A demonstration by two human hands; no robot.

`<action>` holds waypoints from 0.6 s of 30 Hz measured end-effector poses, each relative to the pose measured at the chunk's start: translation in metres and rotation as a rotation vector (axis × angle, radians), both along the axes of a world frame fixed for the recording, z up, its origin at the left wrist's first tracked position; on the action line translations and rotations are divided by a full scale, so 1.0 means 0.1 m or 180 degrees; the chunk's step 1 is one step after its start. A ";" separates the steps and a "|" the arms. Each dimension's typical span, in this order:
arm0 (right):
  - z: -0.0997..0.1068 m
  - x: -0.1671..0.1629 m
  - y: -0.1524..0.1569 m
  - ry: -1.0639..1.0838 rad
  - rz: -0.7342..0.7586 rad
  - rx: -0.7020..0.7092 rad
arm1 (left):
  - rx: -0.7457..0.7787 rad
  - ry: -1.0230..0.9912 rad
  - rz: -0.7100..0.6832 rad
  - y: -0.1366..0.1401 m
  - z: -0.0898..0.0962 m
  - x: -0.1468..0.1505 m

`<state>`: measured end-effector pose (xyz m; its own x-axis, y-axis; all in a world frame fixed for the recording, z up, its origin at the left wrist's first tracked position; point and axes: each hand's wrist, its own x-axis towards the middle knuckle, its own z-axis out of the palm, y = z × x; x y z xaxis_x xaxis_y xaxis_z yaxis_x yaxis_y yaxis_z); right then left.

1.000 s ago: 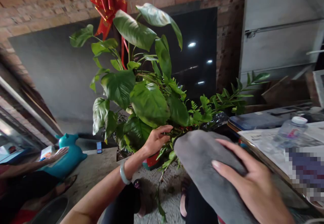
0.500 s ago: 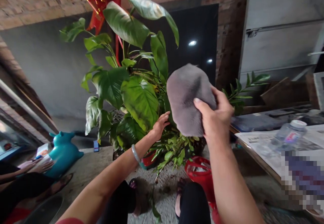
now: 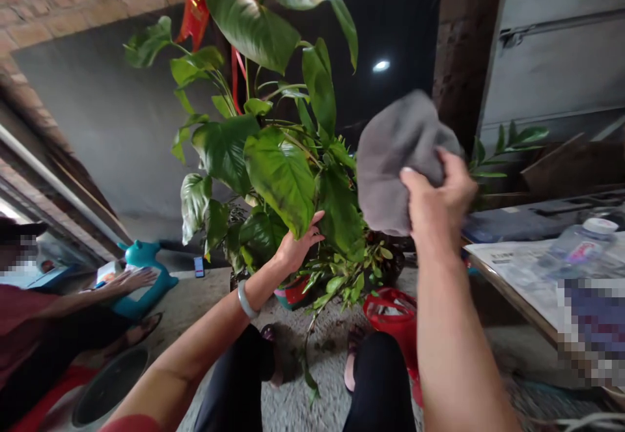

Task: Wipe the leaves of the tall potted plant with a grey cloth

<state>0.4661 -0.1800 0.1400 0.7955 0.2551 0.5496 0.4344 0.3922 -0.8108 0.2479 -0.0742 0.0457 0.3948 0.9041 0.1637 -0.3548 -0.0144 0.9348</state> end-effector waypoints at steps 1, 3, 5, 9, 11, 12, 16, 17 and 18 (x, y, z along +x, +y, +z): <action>-0.04 -0.08 0.13 0.0095 0.0289 -0.0260 | -0.0022 -0.0040 0.0029 -0.02 0.04 0.01; -0.34 -0.30 0.28 0.0299 0.0941 -0.0985 | -0.0051 -0.0144 0.0089 -0.07 0.07 -0.03; -0.83 -0.55 0.21 0.0399 0.1249 -0.1401 | -0.0103 -0.0201 0.0179 -0.10 0.04 -0.11; -1.70 -0.89 -0.44 0.0753 0.1601 -0.1950 | -0.0286 -0.0053 0.0540 -0.09 -0.09 -0.29; -1.92 -0.97 -0.77 0.1044 0.1695 -0.2101 | -0.0304 0.0105 0.0735 -0.06 -0.14 -0.31; -1.97 -0.99 -0.89 0.1189 0.1702 -0.2125 | -0.0270 0.0178 0.0770 -0.05 -0.16 -0.31; -1.96 -1.08 -1.15 0.1582 0.1681 -0.2180 | 0.0111 0.0271 0.0473 -0.09 -0.29 -0.31; -1.94 -1.08 -1.18 0.1633 0.1652 -0.2217 | 0.0197 0.0307 0.0375 -0.12 -0.37 -0.33; -1.91 -1.07 -1.23 0.1698 0.1588 -0.2252 | 0.0252 0.0404 0.0276 -0.16 -0.48 -0.37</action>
